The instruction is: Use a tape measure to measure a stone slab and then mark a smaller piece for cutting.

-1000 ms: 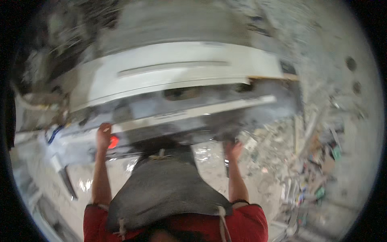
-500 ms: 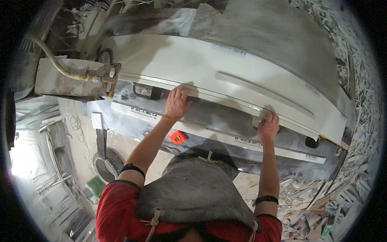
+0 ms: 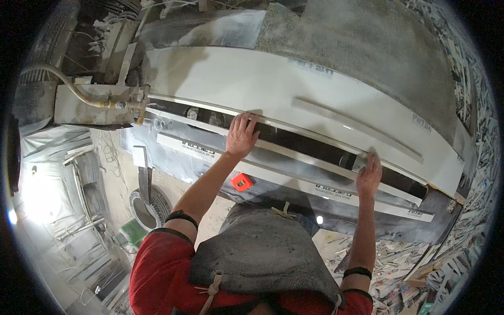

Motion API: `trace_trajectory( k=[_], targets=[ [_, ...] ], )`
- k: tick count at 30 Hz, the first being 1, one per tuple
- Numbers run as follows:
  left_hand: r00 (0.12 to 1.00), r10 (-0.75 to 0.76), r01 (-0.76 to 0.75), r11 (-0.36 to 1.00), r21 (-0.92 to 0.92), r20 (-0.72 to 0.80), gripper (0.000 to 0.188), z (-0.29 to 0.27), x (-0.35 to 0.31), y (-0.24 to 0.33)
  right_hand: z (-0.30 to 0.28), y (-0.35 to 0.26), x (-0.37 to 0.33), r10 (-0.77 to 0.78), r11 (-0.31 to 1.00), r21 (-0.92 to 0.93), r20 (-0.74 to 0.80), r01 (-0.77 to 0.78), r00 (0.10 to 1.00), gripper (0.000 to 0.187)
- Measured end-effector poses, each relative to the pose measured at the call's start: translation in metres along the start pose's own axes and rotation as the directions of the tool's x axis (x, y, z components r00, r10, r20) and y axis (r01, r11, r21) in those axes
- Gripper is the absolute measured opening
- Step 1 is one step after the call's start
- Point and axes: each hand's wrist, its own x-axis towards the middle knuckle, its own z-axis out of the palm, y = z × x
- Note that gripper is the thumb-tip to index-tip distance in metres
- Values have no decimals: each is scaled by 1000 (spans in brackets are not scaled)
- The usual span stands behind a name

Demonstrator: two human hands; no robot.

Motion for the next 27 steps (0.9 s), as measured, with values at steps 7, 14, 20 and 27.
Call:
trace_trajectory(
  k=[7,14,20,27],
  targets=[
    [998,-28,29,999,-15,60,53,1,-7,-2,11,14,-10,-37,999,-19,6,37,999,51],
    [1000,20,-21,999,-41,-20,45,5,-6,-16,11,15,-7,-2,1000,-28,64,4,998,50],
    [997,59,-61,998,36,47,31,7,7,-28,15,24,-5,4,989,-148,85,8,996,45],
    [966,252,-255,966,44,53,17,9,0,-37,7,30,-3,-94,980,-167,85,108,992,31]
  ],
)
